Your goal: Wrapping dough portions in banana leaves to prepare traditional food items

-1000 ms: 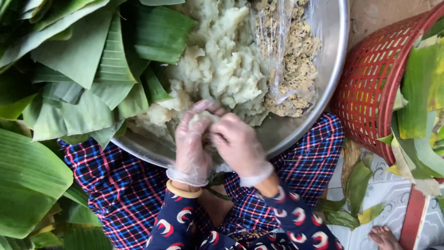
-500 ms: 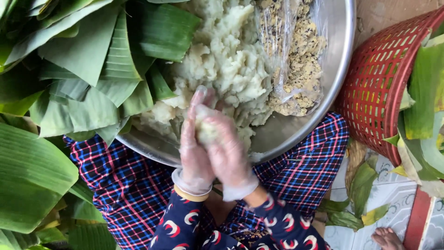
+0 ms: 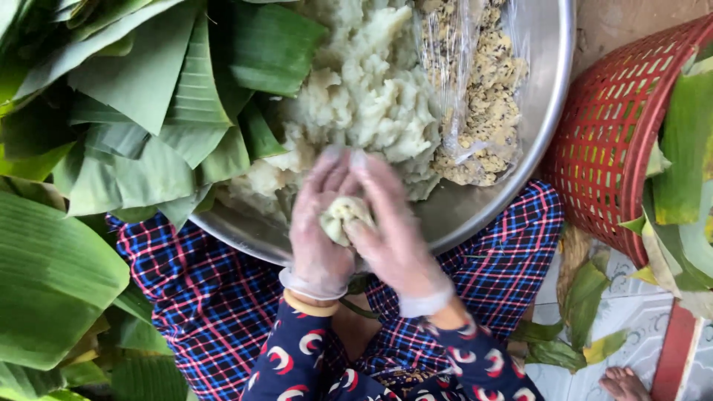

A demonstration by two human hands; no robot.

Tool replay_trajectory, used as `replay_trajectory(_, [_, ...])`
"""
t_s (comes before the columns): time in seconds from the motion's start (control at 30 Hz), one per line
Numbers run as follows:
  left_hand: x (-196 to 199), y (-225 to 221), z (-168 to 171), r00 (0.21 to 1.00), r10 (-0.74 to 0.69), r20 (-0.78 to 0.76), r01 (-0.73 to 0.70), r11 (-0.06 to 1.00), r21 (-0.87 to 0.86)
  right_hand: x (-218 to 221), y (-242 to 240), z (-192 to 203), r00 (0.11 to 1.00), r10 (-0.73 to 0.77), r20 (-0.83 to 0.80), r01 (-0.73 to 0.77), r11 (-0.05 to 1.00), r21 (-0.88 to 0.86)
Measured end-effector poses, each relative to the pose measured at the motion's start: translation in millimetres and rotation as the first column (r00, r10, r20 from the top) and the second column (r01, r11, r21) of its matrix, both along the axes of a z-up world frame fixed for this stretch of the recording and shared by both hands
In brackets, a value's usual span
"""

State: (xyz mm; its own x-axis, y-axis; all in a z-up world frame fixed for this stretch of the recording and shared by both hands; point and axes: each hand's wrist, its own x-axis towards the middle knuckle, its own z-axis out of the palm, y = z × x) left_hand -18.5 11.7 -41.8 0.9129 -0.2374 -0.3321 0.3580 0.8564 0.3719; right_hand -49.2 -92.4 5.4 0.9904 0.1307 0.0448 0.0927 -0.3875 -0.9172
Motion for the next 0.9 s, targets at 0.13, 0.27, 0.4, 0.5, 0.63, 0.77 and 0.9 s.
replay_trajectory(0.13, [8,-4,22,0.950,0.047,-0.309,-0.039,0.999,0.032,-23,-16,-11,0.966,-0.201,-0.161,0.183,0.976,-0.117])
replay_trajectory(0.27, [1,-6,21,0.996,-0.075,-0.055,0.082,0.989,0.123,-22,-1,-27,0.883,-0.385,-0.269,0.405,0.914,0.021])
replay_trajectory(0.4, [1,-7,6,0.983,0.137,-0.119,-0.127,0.988,0.085,-24,-9,-40,0.906,-0.355,-0.231,0.388,0.914,0.115])
replay_trajectory(0.5, [2,-8,7,0.934,0.236,-0.269,-0.236,0.971,0.033,-21,-6,-26,0.965,-0.177,-0.192,0.213,0.960,0.184])
replay_trajectory(0.63, [1,-15,19,0.992,0.075,-0.104,-0.065,0.993,0.098,-33,-19,-57,0.960,-0.254,-0.119,0.270,0.951,0.148])
replay_trajectory(0.77, [-2,-14,10,0.997,0.071,-0.042,-0.063,0.983,0.171,-28,-9,-53,0.940,-0.320,-0.120,0.342,0.888,0.308])
replay_trajectory(0.9, [-2,-17,15,0.987,0.145,-0.074,-0.134,0.982,0.129,-30,-6,-59,0.882,-0.446,-0.155,0.470,0.859,0.204])
